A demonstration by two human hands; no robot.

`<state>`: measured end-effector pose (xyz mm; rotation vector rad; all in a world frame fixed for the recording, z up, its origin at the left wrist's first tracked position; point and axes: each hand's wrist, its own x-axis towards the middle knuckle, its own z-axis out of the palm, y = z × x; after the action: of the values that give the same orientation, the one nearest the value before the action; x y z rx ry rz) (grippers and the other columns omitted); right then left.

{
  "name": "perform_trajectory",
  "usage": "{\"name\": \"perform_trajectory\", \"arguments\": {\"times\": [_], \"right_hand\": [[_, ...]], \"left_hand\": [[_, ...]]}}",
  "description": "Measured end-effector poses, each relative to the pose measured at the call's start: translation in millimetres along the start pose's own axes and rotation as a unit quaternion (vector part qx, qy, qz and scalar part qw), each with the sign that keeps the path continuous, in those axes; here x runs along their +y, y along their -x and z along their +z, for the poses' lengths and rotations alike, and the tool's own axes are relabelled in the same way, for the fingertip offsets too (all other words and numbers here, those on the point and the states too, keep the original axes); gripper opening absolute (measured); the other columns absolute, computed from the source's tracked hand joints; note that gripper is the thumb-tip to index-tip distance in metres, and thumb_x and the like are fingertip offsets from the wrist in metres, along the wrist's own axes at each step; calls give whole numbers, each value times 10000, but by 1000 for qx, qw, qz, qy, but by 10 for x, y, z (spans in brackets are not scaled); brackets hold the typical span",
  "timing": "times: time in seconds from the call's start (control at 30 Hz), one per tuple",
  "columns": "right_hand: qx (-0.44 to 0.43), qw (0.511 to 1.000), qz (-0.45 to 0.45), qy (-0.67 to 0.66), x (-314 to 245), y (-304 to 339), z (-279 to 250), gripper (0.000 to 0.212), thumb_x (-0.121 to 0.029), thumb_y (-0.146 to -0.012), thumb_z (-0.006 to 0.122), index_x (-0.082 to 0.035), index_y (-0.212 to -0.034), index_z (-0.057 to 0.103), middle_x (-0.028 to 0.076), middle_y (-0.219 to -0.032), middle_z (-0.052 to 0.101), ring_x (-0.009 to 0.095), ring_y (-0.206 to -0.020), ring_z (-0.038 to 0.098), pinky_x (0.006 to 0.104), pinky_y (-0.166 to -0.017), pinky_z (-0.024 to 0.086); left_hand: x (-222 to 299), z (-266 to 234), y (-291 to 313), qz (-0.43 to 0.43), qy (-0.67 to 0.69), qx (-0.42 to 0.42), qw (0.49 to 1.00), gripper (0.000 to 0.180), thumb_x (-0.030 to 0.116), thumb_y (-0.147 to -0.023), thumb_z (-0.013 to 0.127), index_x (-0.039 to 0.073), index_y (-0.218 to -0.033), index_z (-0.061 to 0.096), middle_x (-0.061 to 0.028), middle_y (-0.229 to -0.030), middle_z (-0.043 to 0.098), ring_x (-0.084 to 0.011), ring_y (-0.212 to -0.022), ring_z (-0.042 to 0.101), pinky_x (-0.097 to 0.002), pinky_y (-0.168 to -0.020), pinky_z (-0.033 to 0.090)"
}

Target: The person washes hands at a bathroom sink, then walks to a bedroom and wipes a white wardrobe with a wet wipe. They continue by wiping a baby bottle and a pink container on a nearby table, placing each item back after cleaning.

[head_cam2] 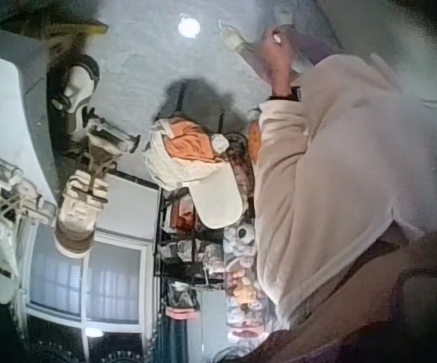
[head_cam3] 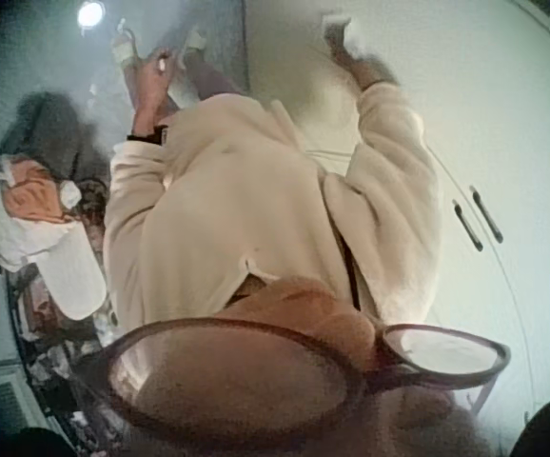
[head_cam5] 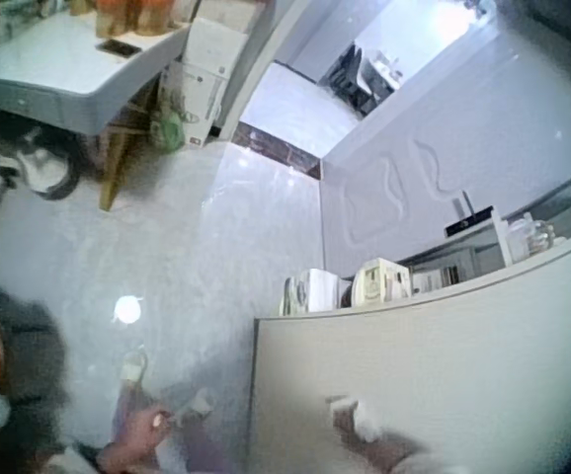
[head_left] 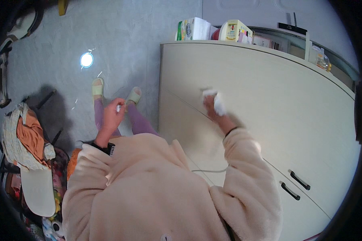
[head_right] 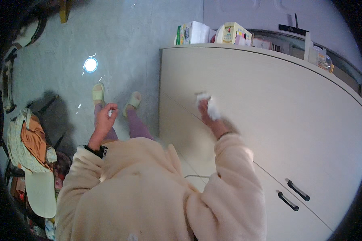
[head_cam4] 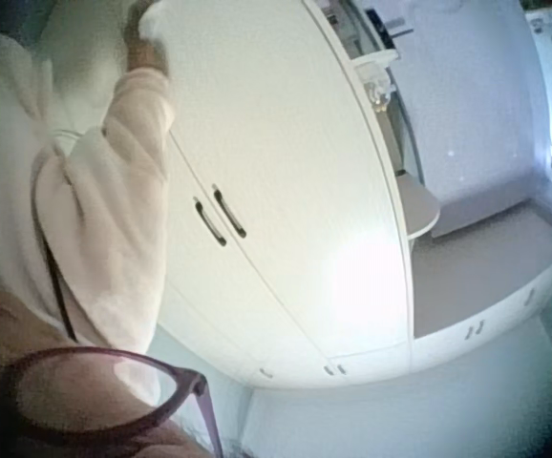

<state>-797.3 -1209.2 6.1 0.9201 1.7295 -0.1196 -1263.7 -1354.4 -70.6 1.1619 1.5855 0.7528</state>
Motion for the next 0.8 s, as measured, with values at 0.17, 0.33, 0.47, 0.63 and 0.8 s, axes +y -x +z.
{"name": "perform_trajectory", "arguments": {"times": [0.17, 0.33, 0.47, 0.63, 0.8], "right_hand": [[219, 975, 37, -11, 1057, -1087, -1042, 472, -306, -847, 547, -109, -1276, 536, 138, -1472, 366, 271, -1385, 297, 540, -1117, 232], [252, 956, 76, 125, 784, -1522, -536, 605, -265, -840, 573, -30, -1378, 425, 178, -1474, 343, 349, -1407, 242, 593, -1148, 103], [12, 999, -31, 40, -160, -1136, 470, 467, -225, -836, 551, -62, -1269, 485, 167, -1376, 416, 332, -1296, 351, 536, -1094, 208], [-70, 997, -37, -4, -395, -1122, 427, 313, -174, -831, 524, -101, -1133, 560, 154, -1253, 508, 312, -1157, 486, 464, -1027, 340], [213, 968, -10, 130, 480, -2267, -669, 399, -237, -849, 537, -114, -1228, 518, 132, -1335, 458, 300, -1244, 411, 438, -1077, 277]], "left_hand": [[-356, 116, 21, -101, 15, 18, 995, 159, 132, -860, 623, 46, -994, 622, -149, -878, 668, -314, -813, 663, -363, -684, 506], [-581, 409, -249, -92, 31, 46, 994, 173, 164, -864, 625, 51, -994, 624, -143, -891, 668, -313, -791, 657, -378, -674, 504], [-638, 570, -309, -54, 69, 32, 996, 160, 160, -862, 621, 48, -976, 622, -138, -894, 668, -319, -777, 651, -389, -662, 497], [-838, 637, -269, -114, 21, 7, 993, 148, 148, -858, 611, 47, -966, 622, -142, -881, 665, -339, -808, 645, -399, -686, 493], [-1095, 973, -321, -122, 28, 16, 992, 151, 158, -849, 616, 69, -971, 629, -141, -873, 664, -346, -832, 642, -408, -703, 497]]}}
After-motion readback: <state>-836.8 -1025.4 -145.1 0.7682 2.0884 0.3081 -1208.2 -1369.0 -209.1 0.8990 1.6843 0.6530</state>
